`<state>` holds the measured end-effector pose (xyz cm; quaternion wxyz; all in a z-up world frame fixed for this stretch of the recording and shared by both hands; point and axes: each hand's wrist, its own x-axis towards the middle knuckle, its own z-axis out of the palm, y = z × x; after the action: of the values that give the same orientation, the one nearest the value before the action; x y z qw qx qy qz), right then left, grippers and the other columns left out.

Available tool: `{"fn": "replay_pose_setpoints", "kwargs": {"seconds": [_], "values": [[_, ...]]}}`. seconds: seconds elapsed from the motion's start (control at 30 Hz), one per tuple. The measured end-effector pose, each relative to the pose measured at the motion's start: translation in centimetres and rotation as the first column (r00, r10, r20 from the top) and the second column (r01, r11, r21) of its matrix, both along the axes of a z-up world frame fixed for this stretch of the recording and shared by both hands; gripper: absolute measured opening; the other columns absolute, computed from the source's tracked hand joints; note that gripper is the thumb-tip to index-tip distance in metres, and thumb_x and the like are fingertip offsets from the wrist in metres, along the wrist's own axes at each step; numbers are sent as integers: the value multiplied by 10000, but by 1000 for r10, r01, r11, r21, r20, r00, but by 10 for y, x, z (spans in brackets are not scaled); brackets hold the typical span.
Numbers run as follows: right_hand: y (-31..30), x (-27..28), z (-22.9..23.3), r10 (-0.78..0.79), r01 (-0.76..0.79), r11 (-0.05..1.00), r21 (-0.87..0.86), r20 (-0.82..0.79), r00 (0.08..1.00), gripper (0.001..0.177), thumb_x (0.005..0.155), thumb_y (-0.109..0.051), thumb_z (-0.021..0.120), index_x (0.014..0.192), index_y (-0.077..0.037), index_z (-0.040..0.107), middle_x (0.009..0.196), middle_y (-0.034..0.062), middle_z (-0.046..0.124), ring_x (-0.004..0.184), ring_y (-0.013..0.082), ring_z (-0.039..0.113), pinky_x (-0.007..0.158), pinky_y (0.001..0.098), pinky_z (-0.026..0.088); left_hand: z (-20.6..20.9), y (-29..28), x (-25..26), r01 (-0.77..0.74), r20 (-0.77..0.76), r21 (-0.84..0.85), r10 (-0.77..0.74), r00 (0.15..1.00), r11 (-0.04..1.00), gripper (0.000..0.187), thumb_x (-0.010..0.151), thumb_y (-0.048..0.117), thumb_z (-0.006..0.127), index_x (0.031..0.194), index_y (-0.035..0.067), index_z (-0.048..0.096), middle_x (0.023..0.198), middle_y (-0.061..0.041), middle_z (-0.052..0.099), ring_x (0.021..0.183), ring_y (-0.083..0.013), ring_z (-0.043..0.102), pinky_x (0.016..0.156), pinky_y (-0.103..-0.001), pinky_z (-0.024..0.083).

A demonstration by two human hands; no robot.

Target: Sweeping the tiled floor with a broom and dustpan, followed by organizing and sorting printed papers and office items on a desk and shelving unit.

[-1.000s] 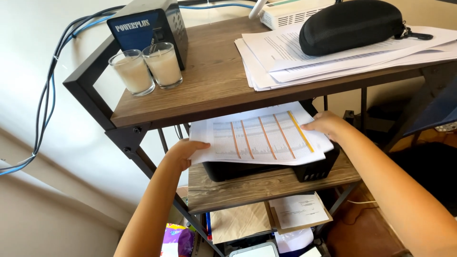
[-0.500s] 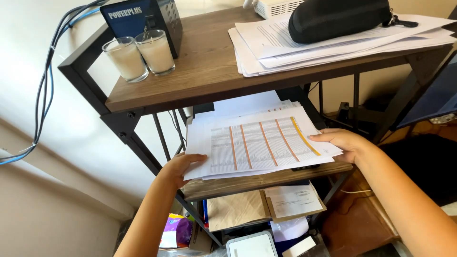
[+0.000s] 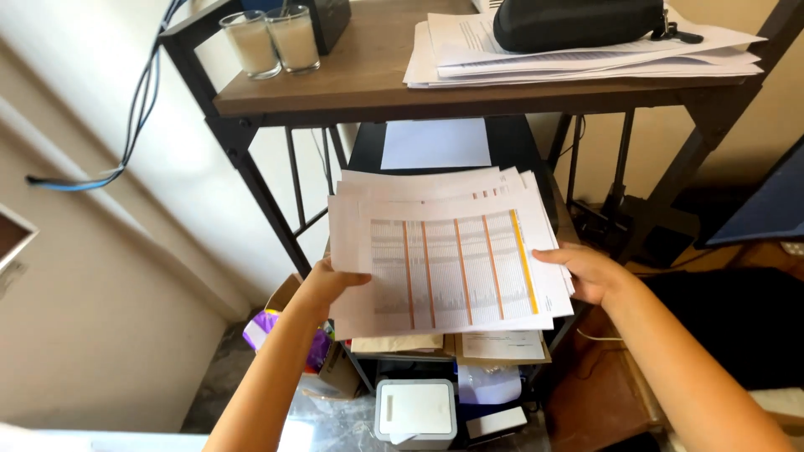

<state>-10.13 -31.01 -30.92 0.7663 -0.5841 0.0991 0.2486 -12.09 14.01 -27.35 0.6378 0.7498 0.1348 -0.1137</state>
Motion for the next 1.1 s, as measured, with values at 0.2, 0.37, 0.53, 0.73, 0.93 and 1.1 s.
{"fn": "replay_pose_setpoints", "kwargs": {"seconds": [0.2, 0.37, 0.53, 0.73, 0.93, 1.1], "values": [[12, -48, -20, 144, -140, 968, -208, 2, 990, 553, 839, -184, 726, 1353, -12, 617, 1290, 204, 721, 1126, 301, 722, 939, 443, 577, -37, -6, -110, -76, 172, -24, 79, 982, 997, 417, 747, 28, 799, 1159, 23, 734, 1097, -114, 783, 1001, -212, 729, 875, -359, 582], [60, -57, -93, 348, -343, 937, -66, 87, 934, 456, 812, -27, 710, 1259, 43, 665, 1225, 211, 739, 1075, 305, 725, 944, 436, 583, -70, 25, -223, -297, 210, -7, 292, 933, 955, 364, 769, -14, 767, 1132, -16, 730, 1008, -98, 789, 893, -181, 743, 827, -342, 595], [177, -102, -97, 561, -560, 827, -37, 75, 824, 457, 814, -44, 717, 1265, 11, 672, 1220, 156, 732, 1046, 276, 714, 922, 428, 566, -77, 69, -344, -518, 317, 75, 472, 823, 852, 344, 782, -16, 761, 1121, -26, 701, 984, -95, 778, 881, -147, 724, 813, -322, 582], [337, -164, -114, 700, -696, 708, -118, 248, 670, 409, 855, -109, 744, 1236, 26, 682, 1183, 133, 740, 1013, 247, 711, 883, 389, 563, -116, 137, -486, -737, 437, 71, 643, 629, 672, 308, 817, -2, 755, 1120, -16, 703, 986, -71, 772, 879, -111, 695, 797, -298, 566], [496, -258, -128, 744, -729, 636, -252, 453, 492, 290, 887, -108, 738, 1141, 30, 713, 1044, 97, 745, 928, 186, 679, 817, 352, 545, -160, 218, -600, -926, 456, 32, 819, 348, 376, 280, 801, 1, 752, 1078, -16, 716, 968, -65, 773, 861, -115, 687, 770, -294, 567], [615, -306, -188, 788, -737, 594, -322, 419, 451, 240, 870, -89, 749, 1086, 14, 738, 995, 59, 742, 894, 155, 655, 798, 329, 543, -198, 294, -659, -978, 305, -1, 931, 198, 208, 276, 764, 4, 774, 1025, -67, 716, 914, -125, 756, 795, -178, 681, 725, -337, 558]]}}
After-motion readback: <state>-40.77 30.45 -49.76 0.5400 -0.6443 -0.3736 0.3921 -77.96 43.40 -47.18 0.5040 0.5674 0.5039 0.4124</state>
